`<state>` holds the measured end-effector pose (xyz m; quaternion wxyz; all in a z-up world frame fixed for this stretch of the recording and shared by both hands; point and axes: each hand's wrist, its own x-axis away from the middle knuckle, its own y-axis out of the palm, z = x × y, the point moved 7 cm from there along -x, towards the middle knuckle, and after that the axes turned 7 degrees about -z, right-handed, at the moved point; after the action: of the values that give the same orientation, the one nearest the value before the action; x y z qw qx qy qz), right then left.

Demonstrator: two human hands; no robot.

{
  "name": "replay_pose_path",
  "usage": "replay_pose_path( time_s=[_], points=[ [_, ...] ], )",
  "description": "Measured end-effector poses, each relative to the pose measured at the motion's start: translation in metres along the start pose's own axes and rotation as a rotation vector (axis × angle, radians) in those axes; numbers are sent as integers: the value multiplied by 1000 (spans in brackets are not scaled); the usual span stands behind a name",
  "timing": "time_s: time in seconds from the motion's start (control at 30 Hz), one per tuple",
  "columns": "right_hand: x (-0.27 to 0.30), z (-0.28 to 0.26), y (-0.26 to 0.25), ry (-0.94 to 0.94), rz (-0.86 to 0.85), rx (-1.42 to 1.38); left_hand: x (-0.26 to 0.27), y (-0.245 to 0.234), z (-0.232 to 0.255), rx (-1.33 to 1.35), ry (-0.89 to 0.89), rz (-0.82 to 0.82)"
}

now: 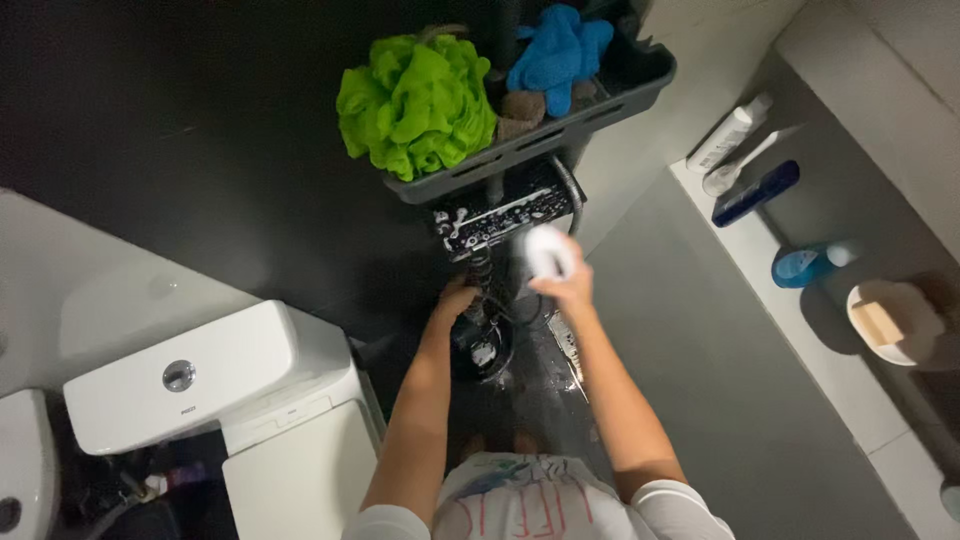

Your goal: The person scrubs a wall-mounted bidet fixture and the surrounding floor area using a white brush and a handheld shower head. They rinse the fixture and floor repeatedly, then rinse their hands at the sink before returning to finish rinsing the fixture.

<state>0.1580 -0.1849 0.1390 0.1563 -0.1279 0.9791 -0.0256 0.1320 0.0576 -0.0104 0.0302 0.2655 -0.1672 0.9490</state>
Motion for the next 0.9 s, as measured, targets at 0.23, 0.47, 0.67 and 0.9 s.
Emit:
replay_pose_path(
  time_s=[0.23, 0.47, 0.67, 0.9],
  points=[
    [-47, 1, -85, 196, 556, -392, -15, 17, -29, 168, -51, -9],
    [-68, -6, -79, 162, 297, 75, -15, 21, -51, 241, -137, -48],
    [-79, 18, -68, 464, 283, -129, -13, 17, -54, 332, -181, -12],
    [-88, 8, -61, 440, 248, -146, -11, 20, -55, 407, -141, -59]
  ],
)
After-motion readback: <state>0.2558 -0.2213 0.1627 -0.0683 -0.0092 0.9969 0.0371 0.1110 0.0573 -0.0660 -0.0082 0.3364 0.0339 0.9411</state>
